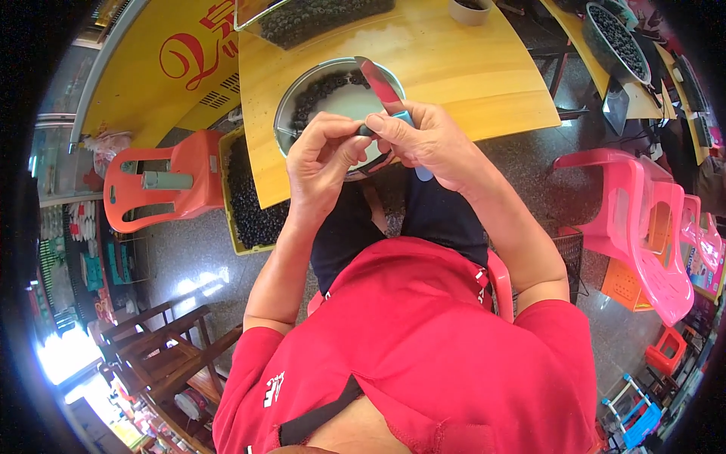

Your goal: Cutting small black nuts with a knife and placing them in a metal bowl.

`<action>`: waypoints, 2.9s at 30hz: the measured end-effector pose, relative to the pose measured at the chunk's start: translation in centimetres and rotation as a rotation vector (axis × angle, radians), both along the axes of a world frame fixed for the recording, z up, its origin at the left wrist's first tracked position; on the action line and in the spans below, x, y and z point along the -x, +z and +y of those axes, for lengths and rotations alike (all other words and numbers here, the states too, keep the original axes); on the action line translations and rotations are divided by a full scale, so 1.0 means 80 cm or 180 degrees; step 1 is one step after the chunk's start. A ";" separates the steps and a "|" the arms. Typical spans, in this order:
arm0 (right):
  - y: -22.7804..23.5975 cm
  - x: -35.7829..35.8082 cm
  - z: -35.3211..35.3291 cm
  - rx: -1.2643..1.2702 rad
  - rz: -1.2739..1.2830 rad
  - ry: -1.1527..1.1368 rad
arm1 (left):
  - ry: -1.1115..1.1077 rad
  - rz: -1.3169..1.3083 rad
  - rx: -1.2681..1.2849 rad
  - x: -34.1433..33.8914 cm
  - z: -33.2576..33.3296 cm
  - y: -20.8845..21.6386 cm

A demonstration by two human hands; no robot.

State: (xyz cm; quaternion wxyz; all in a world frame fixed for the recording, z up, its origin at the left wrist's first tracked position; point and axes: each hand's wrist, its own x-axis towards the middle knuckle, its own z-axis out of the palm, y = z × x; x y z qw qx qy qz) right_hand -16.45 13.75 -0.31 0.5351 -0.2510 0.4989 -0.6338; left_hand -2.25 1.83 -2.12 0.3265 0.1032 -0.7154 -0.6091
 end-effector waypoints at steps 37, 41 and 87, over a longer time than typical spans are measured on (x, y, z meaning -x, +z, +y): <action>0.015 -0.007 -0.019 0.0597 0.1089 -0.0586 | 0.0183 -0.0071 -0.1578 0.003 0.012 0.020; 0.012 -0.005 -0.018 0.0501 0.1121 -0.0522 | 0.0125 -0.0156 -0.1659 0.000 0.008 0.013; -0.019 0.004 -0.026 0.0019 0.4758 -0.0800 | -0.1046 0.0638 -0.2178 -0.021 -0.007 0.013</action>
